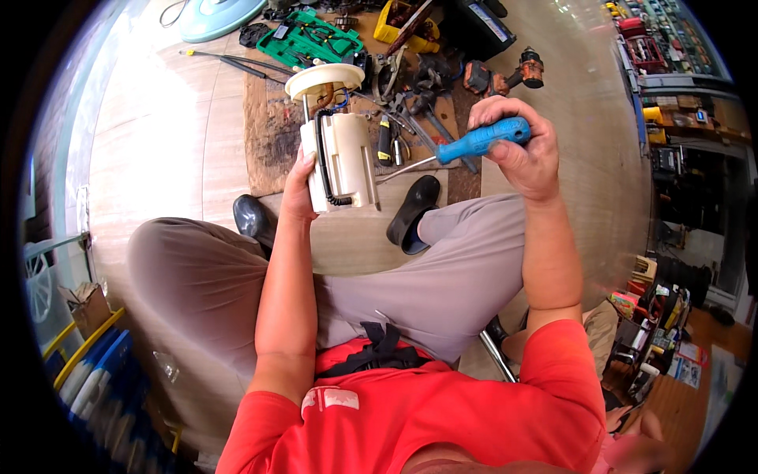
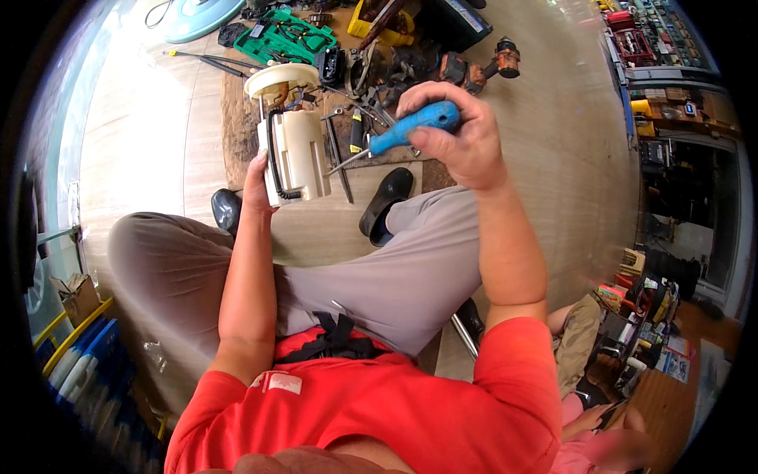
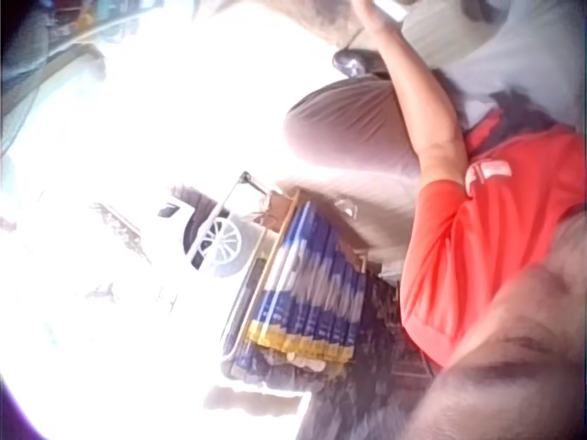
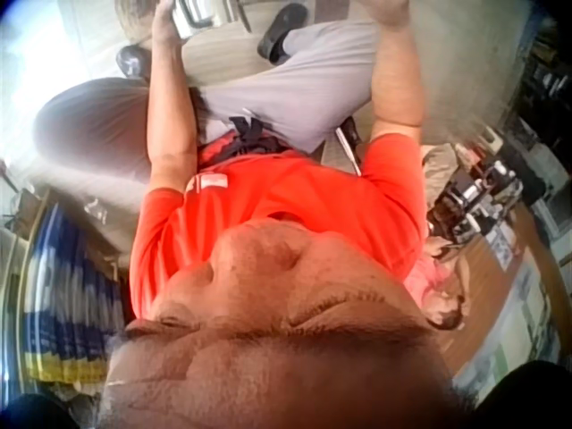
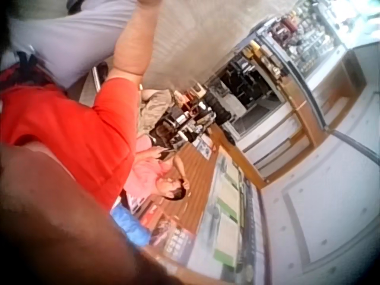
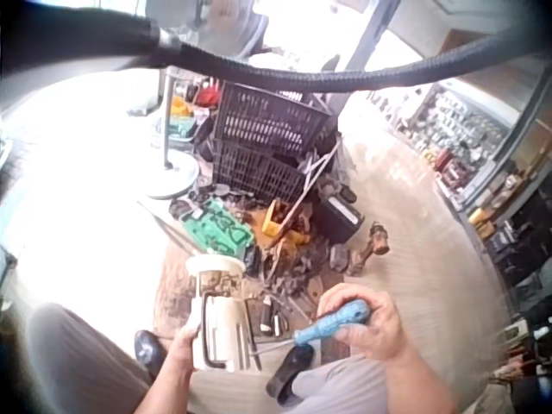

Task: The person disassembles a fuel pump assembly by prying plastic tabs with a screwdriver and pulling the internal components apart by hand.

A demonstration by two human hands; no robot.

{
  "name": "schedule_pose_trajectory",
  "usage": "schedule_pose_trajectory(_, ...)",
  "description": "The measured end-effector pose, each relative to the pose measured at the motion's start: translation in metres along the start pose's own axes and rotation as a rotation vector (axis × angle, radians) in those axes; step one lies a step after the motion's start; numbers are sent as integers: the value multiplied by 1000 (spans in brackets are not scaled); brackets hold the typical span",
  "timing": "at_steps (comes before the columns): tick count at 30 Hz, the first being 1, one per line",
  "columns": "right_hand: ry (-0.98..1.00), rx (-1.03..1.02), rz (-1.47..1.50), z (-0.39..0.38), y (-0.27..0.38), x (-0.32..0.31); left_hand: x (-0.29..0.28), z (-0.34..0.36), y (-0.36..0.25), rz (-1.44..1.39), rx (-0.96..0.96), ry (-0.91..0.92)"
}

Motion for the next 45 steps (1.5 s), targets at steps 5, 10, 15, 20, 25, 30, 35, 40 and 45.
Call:
schedule_pose_trajectory(5,-50,71,85,0,1,4,2,-3,0,-18,-16,20)
schedule_pose_trajectory(10,-44,41,31,2,-1,6,19,-5,-4,83,22,17)
schedule_pose_trajectory(15,-125,160,-126,3,-4,14,45,-6,-11,302,128,-2)
schedule_pose_trajectory(20,-69,304,-534,4,-26,47,61,-6,-5,375,220,-9)
schedule_pose_trajectory(25,28,130,-873,-4,-47,74,75,-11,-6,557,297,-36)
schedule_pose_trajectory(30,24,157,-813,-2,-53,76,79,-13,-5,693,336,-90)
schedule_pose_trajectory(35,47,205,-767,-2,-51,77,74,-14,-4,763,348,-87)
schedule_pose_trajectory(40,32,112,-757,-4,-50,81,70,-12,-3,793,382,-87)
schedule_pose_trajectory(45,36,168,-755,-5,-46,80,76,-15,-8,890,402,-97)
Point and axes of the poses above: each hand's wrist, its own z-axis towards the middle knuckle, its own x-axis out of the palm, y = z × x, the point moved 1 cm from there along z, towards the middle knuckle, and after that the axes turned 3 degrees about -x, right-handed, at the moved point
